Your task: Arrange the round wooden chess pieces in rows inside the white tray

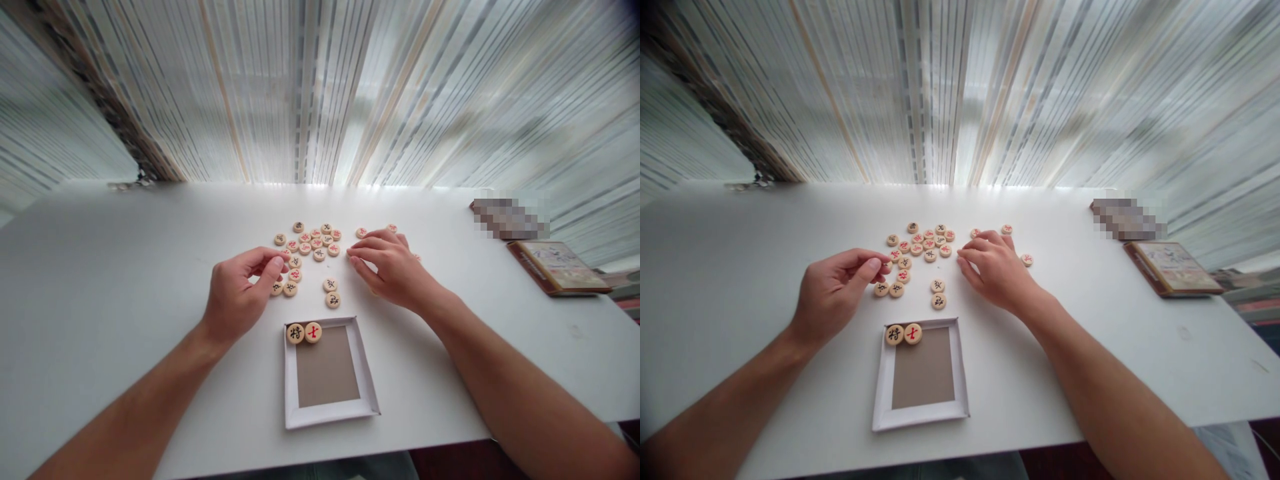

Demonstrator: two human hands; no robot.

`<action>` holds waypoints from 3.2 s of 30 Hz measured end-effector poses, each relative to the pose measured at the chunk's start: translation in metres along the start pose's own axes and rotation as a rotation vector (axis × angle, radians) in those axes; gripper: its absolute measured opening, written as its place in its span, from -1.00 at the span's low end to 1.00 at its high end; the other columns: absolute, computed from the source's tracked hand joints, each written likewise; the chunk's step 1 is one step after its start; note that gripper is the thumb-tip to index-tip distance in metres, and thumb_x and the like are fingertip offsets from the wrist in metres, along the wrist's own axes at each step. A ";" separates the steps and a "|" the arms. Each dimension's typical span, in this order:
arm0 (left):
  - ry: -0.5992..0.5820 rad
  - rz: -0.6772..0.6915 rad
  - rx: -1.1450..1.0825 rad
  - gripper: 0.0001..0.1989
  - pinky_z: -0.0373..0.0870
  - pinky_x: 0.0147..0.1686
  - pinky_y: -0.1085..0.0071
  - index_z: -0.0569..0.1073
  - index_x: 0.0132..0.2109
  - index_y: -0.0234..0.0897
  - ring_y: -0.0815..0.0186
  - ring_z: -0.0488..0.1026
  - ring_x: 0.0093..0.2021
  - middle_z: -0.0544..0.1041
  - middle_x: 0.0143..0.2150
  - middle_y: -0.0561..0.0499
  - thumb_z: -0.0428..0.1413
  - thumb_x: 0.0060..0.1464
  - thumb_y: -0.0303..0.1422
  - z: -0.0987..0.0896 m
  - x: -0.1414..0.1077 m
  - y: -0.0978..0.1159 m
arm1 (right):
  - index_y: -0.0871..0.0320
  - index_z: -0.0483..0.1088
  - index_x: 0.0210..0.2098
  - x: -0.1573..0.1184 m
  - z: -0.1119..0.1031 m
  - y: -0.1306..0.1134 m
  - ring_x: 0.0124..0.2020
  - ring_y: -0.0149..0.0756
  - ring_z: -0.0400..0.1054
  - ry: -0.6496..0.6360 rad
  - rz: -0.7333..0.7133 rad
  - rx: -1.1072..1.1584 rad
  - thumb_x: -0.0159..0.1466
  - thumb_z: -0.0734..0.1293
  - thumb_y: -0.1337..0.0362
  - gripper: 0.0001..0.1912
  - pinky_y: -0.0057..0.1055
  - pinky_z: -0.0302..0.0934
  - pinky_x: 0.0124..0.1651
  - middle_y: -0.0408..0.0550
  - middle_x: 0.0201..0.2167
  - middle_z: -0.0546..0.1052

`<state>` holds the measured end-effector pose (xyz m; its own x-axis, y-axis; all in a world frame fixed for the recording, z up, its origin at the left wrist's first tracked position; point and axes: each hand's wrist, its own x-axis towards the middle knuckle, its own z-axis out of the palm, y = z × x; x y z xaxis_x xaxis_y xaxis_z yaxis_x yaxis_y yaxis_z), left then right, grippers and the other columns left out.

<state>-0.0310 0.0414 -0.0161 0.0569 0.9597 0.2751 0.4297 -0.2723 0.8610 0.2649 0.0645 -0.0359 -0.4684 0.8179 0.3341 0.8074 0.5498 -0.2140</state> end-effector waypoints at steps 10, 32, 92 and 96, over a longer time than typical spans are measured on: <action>-0.015 0.010 0.003 -0.76 0.60 -0.18 0.36 0.73 -0.13 -0.25 0.21 0.69 -0.28 0.77 -0.24 -0.05 0.21 0.32 -0.22 0.003 -0.004 0.006 | 0.16 0.64 0.11 -0.002 0.008 0.003 0.05 0.10 0.50 -0.027 -0.005 -0.019 0.54 0.26 0.36 -0.68 -0.03 0.24 0.07 0.20 0.02 0.71; -0.164 0.131 -0.052 -0.89 0.58 -0.18 0.42 0.71 -0.09 -0.25 0.28 0.68 -0.27 0.77 -0.23 -0.01 0.28 0.31 -0.36 0.010 -0.019 0.018 | 0.16 0.73 -0.04 -0.003 -0.011 -0.063 -0.23 -0.07 0.73 -0.054 0.585 1.275 0.20 0.68 0.05 -0.58 -0.10 0.68 -0.04 0.09 -0.22 0.78; -0.256 -0.009 -0.376 -0.72 0.72 -0.26 0.54 0.76 0.05 -0.22 0.30 0.76 -0.31 0.82 -0.20 -0.01 0.38 0.20 -0.51 0.016 -0.032 0.030 | 0.14 0.77 -0.11 -0.007 -0.013 -0.083 -0.45 -0.38 0.56 -0.174 0.559 1.665 0.22 0.68 0.10 -0.68 -0.51 0.46 -0.35 -0.07 -0.46 0.68; -0.244 -0.003 -0.424 -0.67 0.72 -0.19 0.56 0.76 0.09 -0.16 0.33 0.77 -0.26 0.82 -0.16 0.01 0.38 0.22 -0.53 0.017 -0.033 0.030 | 0.11 0.76 -0.05 -0.008 -0.015 -0.082 -0.44 -0.42 0.51 -0.166 0.517 1.686 0.23 0.68 0.17 -0.68 -0.51 0.44 -0.31 -0.08 -0.43 0.69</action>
<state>-0.0050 0.0024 -0.0071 0.2873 0.9350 0.2080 0.0286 -0.2254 0.9739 0.2072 0.0102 -0.0076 -0.4236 0.8962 -0.1320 -0.2910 -0.2726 -0.9171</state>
